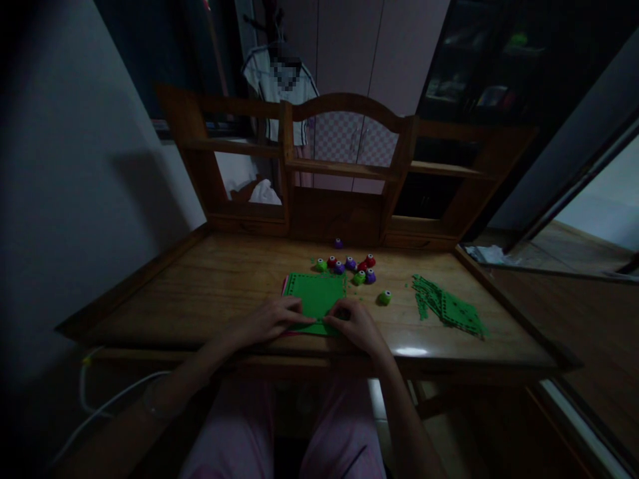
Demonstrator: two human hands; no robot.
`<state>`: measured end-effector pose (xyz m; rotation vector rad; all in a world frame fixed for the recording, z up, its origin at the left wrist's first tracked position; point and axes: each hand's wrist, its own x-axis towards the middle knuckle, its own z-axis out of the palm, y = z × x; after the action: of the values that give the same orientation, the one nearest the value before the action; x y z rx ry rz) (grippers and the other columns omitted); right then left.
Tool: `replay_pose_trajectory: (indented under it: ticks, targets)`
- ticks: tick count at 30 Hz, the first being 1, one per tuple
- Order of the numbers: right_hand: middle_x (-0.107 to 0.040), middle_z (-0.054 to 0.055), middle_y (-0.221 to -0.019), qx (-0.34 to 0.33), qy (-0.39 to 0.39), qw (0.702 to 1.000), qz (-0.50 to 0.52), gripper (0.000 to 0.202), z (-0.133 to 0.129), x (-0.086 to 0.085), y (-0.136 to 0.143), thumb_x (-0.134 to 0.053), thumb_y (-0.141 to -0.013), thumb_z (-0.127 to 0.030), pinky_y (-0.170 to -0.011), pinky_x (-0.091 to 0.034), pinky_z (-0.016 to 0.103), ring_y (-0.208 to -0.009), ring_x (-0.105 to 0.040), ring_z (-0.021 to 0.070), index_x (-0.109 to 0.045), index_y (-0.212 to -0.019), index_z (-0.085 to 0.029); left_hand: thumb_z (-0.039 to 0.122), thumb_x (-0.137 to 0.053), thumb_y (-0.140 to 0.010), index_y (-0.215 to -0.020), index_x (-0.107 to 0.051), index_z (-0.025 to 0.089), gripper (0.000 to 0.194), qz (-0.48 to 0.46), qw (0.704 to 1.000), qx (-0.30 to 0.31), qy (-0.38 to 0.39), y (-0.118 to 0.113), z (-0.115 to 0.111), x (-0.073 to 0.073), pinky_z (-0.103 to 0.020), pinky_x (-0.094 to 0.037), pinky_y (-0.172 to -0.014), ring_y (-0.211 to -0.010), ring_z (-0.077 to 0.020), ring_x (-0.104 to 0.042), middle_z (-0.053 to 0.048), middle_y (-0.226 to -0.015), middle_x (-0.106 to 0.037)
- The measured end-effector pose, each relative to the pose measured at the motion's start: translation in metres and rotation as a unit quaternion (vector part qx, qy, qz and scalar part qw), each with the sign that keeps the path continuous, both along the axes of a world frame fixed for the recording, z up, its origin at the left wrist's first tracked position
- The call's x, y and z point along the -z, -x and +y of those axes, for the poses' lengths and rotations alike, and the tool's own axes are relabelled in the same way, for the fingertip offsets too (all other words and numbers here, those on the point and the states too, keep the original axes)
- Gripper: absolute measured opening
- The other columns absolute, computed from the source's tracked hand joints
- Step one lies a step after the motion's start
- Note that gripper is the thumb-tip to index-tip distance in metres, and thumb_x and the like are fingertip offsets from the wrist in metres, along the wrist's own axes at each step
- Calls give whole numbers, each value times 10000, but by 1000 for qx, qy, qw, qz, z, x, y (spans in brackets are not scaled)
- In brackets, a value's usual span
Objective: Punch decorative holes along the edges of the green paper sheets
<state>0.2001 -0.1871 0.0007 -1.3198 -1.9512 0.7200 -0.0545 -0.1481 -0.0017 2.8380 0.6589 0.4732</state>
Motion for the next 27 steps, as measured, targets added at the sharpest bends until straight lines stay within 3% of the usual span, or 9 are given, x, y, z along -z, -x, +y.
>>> replay_pose_trajectory:
  ticks: [9,22,25,27]
  targets:
    - [-665,15,-759,0,-3,1000,7,161,0,2,1,-667,-792,-337,-657,-417,258,-732,-591,164,-667,-773,-177,155,-477,-891,-1247,-565,365,422,31,999,16,-36,-2,-4,-8,-270,-400,-784,-894,-176,-515,-37,-972,-539]
    - [-657,20,-792,0,-23,999,-30,137,-3,-2,1,-661,-803,-321,-698,-447,272,-768,-601,174,-653,-788,-185,153,-458,-893,-1264,-544,380,444,15,998,36,-42,-2,-2,-7,-268,-399,-793,-857,-168,-493,-34,-936,-515]
    - [-651,34,-871,14,-62,997,-51,117,-9,-3,6,-641,-821,-295,-738,-474,298,-826,-601,189,-639,-889,-200,180,-440,-908,-1253,-556,362,407,12,999,33,-39,-2,-9,-12,-283,-411,-803,-867,-175,-491,-47,-955,-506]
    - [-631,68,-1045,45,-128,989,-66,216,-18,-2,11,-627,-830,-269,-841,-479,358,-984,-581,225,-616,-1040,-222,207,-451,-906,-1244,-569,338,381,8,999,24,-33,-1,-15,-17,-305,-417,-844,-918,-188,-493,-64,-1013,-502]
